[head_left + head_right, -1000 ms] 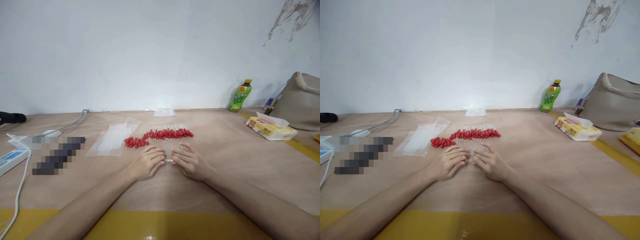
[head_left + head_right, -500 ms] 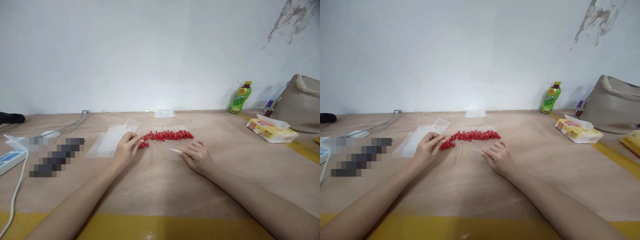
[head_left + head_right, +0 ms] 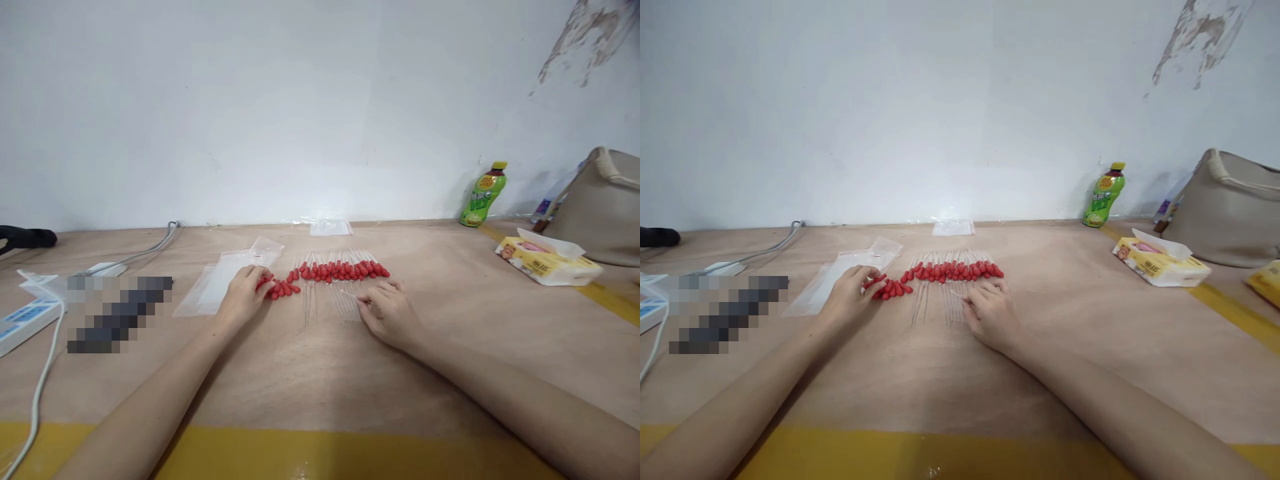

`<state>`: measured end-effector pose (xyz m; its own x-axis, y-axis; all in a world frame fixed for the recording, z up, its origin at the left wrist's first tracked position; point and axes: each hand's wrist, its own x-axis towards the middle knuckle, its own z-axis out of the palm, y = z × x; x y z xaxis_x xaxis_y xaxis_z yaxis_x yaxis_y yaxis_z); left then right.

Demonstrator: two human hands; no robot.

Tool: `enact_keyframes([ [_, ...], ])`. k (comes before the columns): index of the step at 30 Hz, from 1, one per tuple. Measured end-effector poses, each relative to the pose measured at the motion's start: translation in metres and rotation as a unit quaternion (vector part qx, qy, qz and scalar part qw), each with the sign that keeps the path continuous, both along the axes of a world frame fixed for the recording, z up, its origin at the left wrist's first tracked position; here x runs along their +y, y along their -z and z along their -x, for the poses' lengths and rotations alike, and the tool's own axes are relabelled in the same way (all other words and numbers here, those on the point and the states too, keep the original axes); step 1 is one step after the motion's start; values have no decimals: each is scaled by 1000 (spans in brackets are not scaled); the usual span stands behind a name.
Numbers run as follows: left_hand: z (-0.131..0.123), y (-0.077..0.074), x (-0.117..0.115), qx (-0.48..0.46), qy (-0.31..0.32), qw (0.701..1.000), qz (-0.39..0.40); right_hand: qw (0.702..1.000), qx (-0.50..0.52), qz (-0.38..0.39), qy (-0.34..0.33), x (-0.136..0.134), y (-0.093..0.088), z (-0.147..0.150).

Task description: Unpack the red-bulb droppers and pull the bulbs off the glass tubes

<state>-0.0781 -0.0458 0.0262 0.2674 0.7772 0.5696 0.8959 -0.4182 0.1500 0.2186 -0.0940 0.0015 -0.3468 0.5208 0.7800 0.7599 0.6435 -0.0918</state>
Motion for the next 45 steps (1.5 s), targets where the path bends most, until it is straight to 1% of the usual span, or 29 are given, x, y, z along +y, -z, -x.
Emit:
enact_keyframes([
  [3, 4, 3, 4, 36, 21, 999, -6, 1000, -12, -24, -4, 10, 1, 10],
  [6, 5, 1, 1, 46, 31, 998, -7, 999, -27, -35, 0, 22, 3, 24],
  [11, -1, -3, -8, 26, -5, 997, -67, 996, -88, -25, 11, 30, 0, 47],
  [13, -3, -2, -9, 24, -18, 996, -85, 994, -111, -18, 10, 29, 0, 53],
  [16, -5, -1, -10, 33, -30, 995, -90, 992, -127, 5, 12, 25, 0, 60],
  [22, -7, -1, -13, 34, -39, 996, -78, 992, -101, 71, 5, 16, -2, 65],
  [26, -10, -3, -15, 22, -40, 997, -59, 992, -88, 88, -17, 5, -7, 59],
  [29, -17, -9, -9, 16, -54, 998, -18, 989, -102, 96, -50, 1, -9, 51],
  [31, -24, -16, 1, 36, -84, 995, 32, 987, -109, 105, -59, 1, -8, 49],
  [34, -36, -29, 22, 93, -148, 974, 145, 987, -111, 108, -35, 6, -4, 51],
  [37, -46, -41, 43, 112, -174, 953, 223, 990, -100, 99, 5, 11, 0, 57],
  [39, -52, -46, 51, 115, -182, 940, 267, 991, -89, 93, 19, 11, 1, 60],
  [42, -58, -49, 56, 115, -191, 918, 327, 994, -71, 82, 13, 6, 0, 58],
  [45, -61, -50, 55, 114, -193, 903, 367, 997, -41, 58, 15, 0, -2, 48],
])
